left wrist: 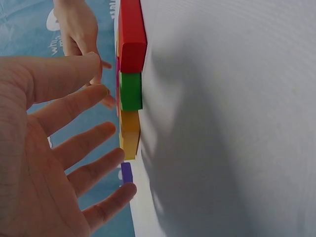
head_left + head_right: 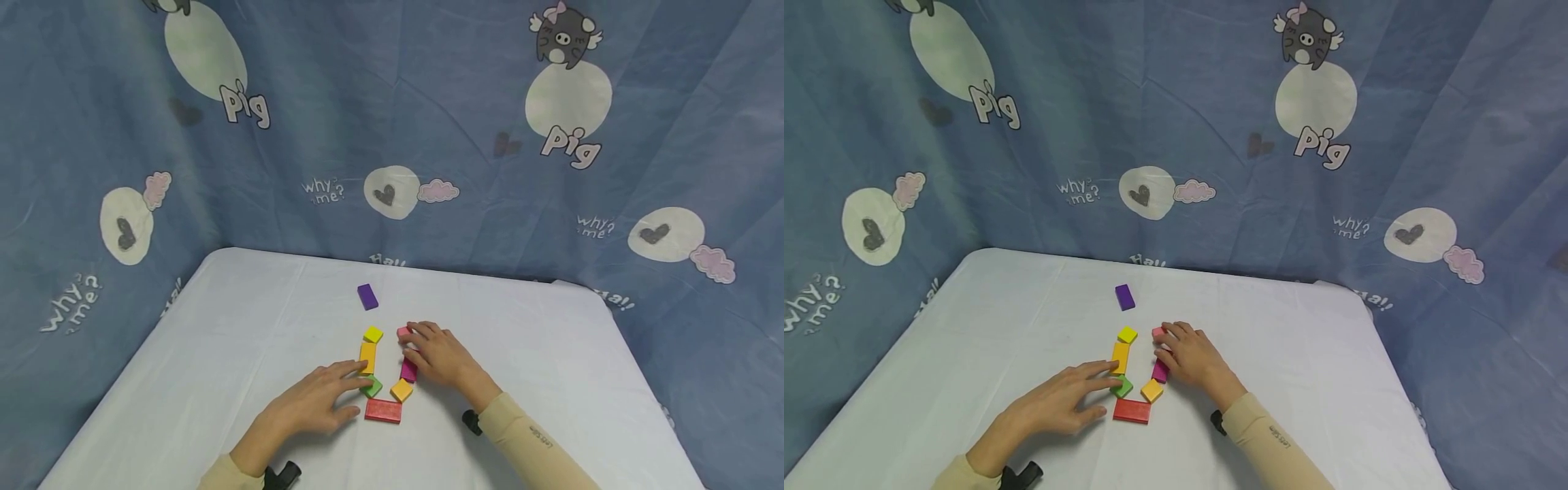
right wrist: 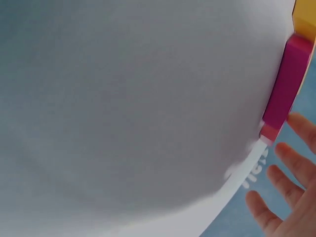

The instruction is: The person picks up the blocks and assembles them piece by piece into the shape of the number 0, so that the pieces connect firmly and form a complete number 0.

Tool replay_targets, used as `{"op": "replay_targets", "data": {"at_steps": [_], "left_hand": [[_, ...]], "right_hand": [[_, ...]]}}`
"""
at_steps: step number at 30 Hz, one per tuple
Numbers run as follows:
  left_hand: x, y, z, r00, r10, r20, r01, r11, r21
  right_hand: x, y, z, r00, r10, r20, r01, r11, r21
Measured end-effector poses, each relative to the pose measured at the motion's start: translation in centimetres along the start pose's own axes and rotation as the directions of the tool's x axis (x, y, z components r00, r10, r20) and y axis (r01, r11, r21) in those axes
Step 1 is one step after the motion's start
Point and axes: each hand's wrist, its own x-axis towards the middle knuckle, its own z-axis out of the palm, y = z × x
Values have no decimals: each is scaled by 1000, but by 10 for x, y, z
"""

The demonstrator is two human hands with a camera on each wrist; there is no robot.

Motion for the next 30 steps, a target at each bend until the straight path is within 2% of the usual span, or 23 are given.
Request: {"op": "replay_targets", "data": {"at_steps": [4, 9, 25, 30], "left_hand": [[1, 0, 1, 1000, -2, 6, 2, 1000, -5], [0, 0, 1, 1000, -4, 7, 4, 1000, -20], [0, 1, 1, 1000, -9, 2, 9, 1000, -24], [0, 1, 0, 1000, -8, 1, 8, 999, -33]], "right_hand": [[-6, 4, -1, 1000, 14, -5, -13, 999, 32], [-12, 7, -2, 1000, -18, -16, 19, 998, 57], [-18, 10, 1, 1000, -26, 14, 26, 999, 19], [-18, 11, 2, 999, -40, -6, 40, 999, 15]]}}
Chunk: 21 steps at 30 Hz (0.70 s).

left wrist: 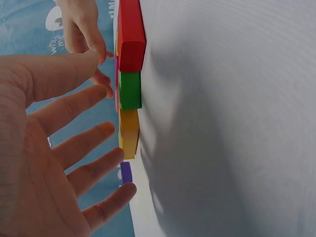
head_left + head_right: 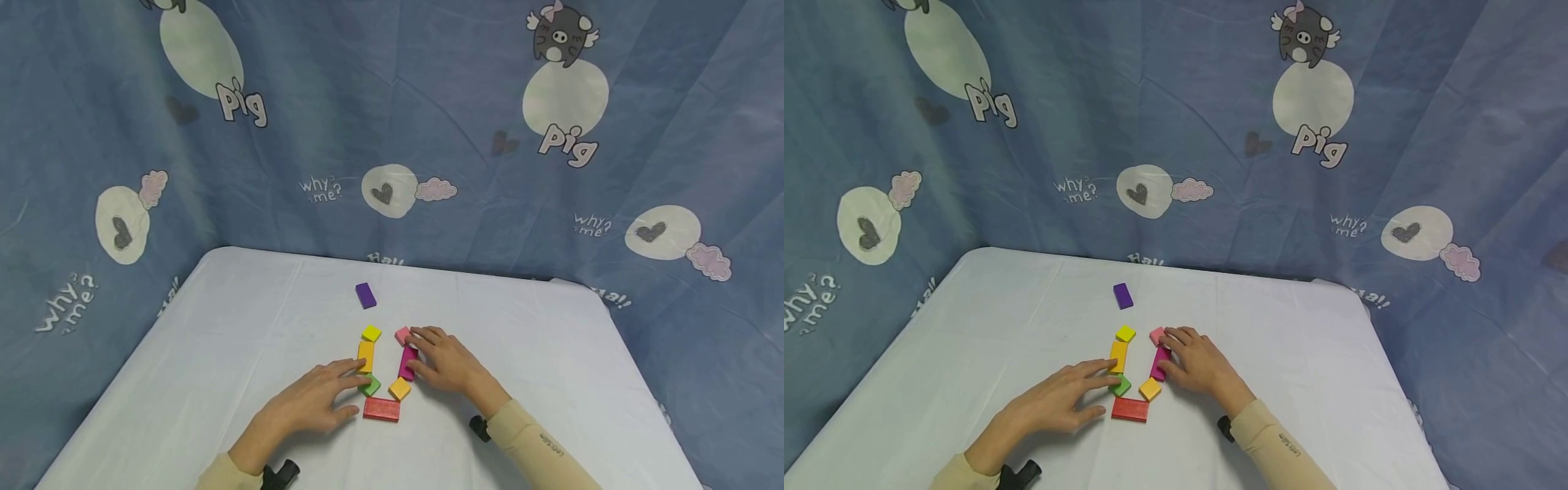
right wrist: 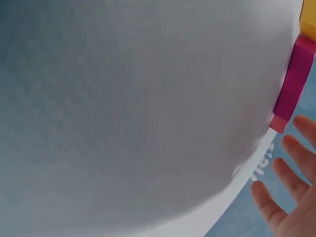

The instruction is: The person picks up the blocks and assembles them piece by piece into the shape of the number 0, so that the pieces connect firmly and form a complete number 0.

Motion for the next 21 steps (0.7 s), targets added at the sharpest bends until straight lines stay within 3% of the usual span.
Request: {"op": "replay_targets", "data": {"at_steps": [21], "left_hand": [[1, -1, 1, 1000, 2, -4, -2, 1000, 11]], "right_hand": [[-3, -3, -4, 999, 19, 43, -19, 1000, -8]]}}
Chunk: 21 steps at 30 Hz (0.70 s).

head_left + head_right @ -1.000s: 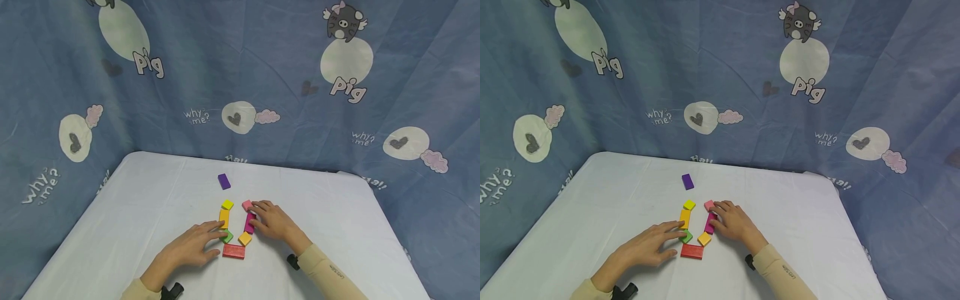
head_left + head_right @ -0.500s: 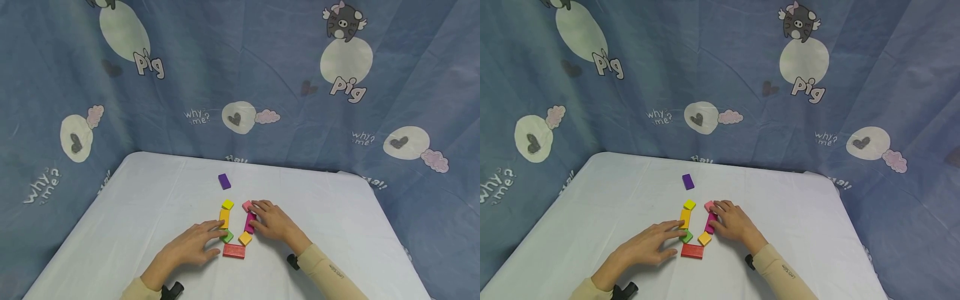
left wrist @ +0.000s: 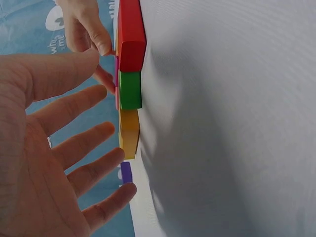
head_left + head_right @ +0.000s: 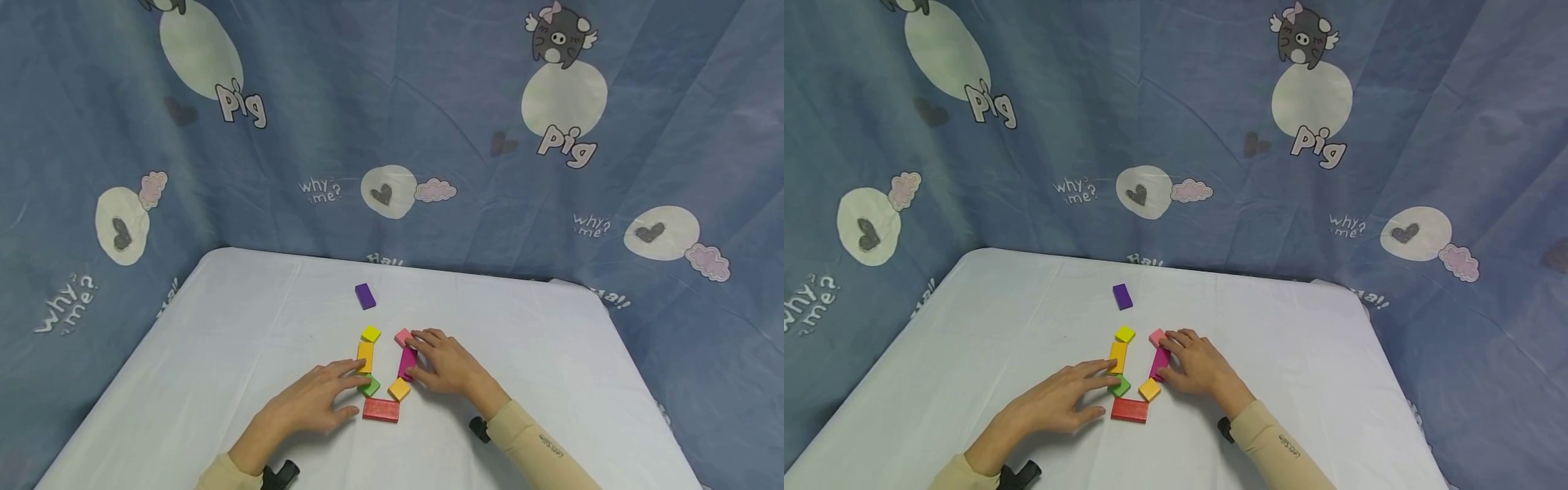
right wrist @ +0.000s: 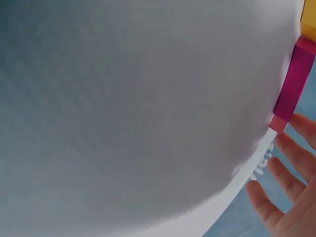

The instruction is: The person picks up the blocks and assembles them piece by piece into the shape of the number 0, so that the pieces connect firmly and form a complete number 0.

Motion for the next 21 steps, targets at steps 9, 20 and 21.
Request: {"op": "replay_targets", "data": {"at_steps": [9, 20, 21], "left_hand": [[-1, 0, -2, 1000, -6, -1, 6, 1000, 11], [-1, 0, -2, 1000, -2, -11, 2, 1000, 0], [-1, 0, -2, 1000, 0, -12, 0, 1000, -2]], "right_hand": [[-2, 1, 0, 1000, -8, 6, 8, 1000, 8], [-2, -1, 0, 1000, -4, 4, 4, 1000, 4], [-2, -1, 0, 1000, -5, 2, 5, 1000, 5]]}}
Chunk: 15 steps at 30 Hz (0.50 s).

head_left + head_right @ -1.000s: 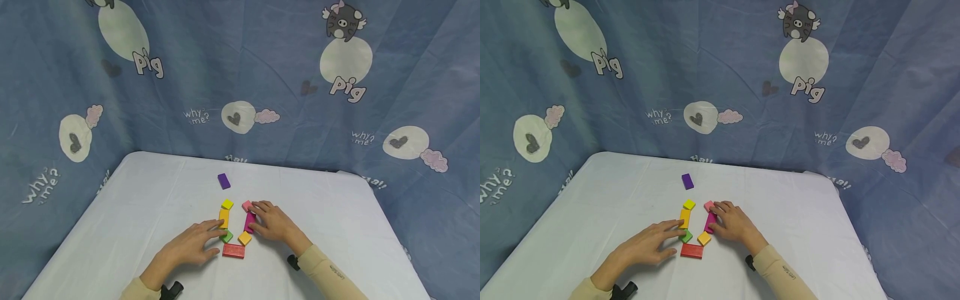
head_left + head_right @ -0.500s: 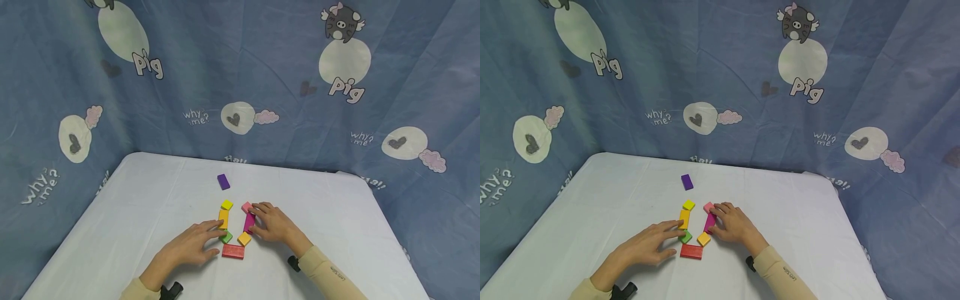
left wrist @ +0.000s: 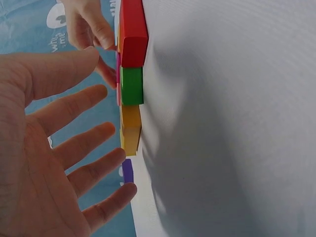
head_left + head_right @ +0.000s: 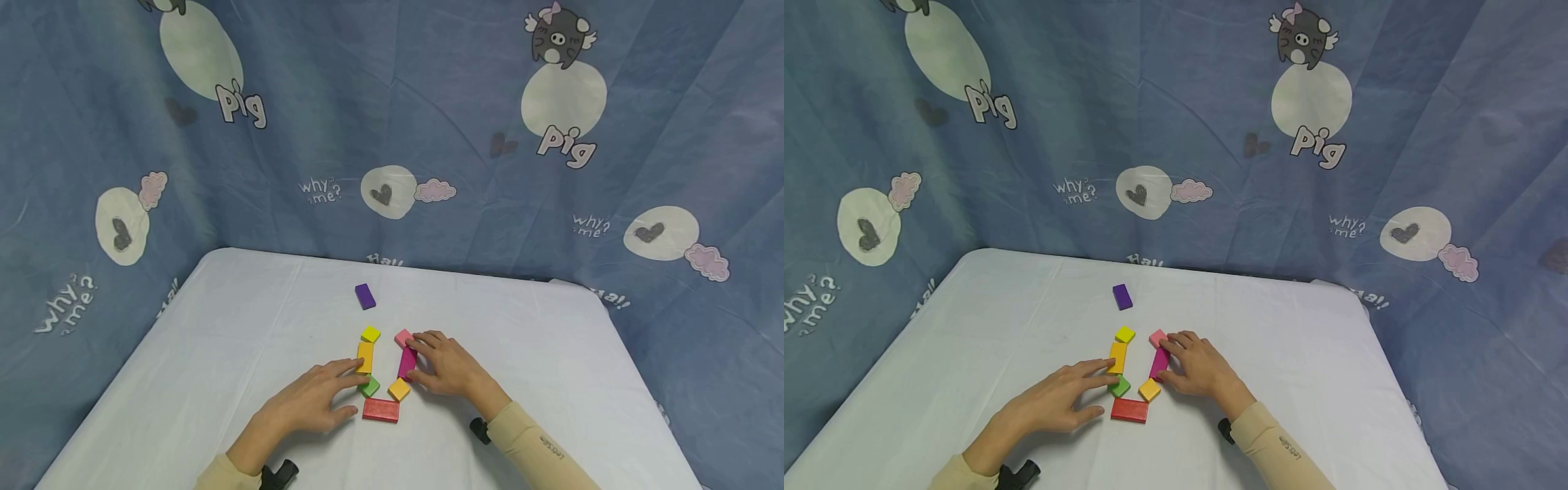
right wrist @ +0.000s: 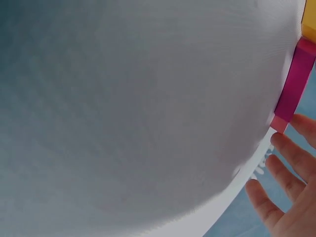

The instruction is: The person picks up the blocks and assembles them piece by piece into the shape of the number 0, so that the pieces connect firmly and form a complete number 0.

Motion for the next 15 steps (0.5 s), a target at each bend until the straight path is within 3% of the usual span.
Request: {"op": "replay_targets", "data": {"at_steps": [15], "left_hand": [[-2, -4, -2, 1000, -6, 8, 6, 1000, 11]], "right_hand": [[8, -2, 0, 1000, -7, -5, 8, 999, 49]]}}
